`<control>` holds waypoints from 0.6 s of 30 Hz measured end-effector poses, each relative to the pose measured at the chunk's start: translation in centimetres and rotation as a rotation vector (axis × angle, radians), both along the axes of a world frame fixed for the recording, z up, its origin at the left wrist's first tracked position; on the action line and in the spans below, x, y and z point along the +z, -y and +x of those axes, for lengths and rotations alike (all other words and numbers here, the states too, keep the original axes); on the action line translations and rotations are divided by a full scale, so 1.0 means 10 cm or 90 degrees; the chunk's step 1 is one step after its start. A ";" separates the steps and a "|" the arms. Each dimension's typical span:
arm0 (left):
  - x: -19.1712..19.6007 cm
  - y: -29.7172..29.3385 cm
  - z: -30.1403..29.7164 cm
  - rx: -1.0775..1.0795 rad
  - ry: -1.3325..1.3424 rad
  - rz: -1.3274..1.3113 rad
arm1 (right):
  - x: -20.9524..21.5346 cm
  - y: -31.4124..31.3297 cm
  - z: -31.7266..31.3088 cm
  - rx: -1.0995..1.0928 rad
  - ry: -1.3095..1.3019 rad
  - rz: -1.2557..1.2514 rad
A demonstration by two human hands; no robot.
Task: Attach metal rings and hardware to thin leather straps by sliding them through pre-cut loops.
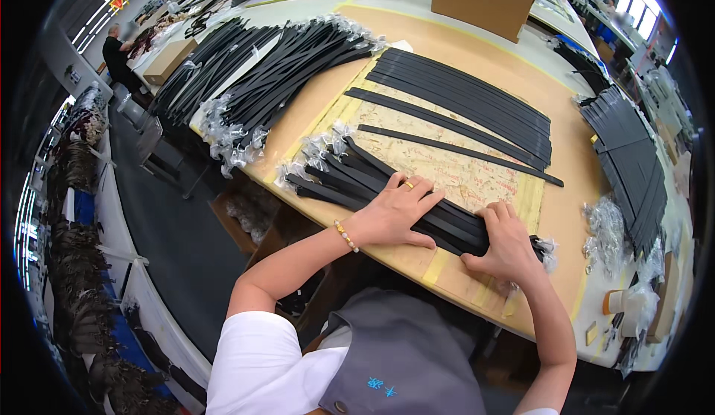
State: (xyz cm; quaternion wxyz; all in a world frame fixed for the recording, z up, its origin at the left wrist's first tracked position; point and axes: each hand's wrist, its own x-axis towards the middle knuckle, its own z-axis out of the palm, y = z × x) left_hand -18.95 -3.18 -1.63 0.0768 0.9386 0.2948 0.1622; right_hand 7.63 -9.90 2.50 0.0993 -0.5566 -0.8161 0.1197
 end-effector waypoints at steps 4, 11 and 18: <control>0.02 0.00 -0.04 -0.015 0.009 0.041 | -0.01 0.01 -0.08 -0.005 0.028 -0.016; -0.17 0.16 -0.06 -0.058 0.070 0.126 | -0.13 0.24 -0.17 0.012 0.028 0.024; -0.01 0.16 -0.10 -0.064 0.064 0.102 | -0.08 0.29 -0.16 0.027 0.035 0.064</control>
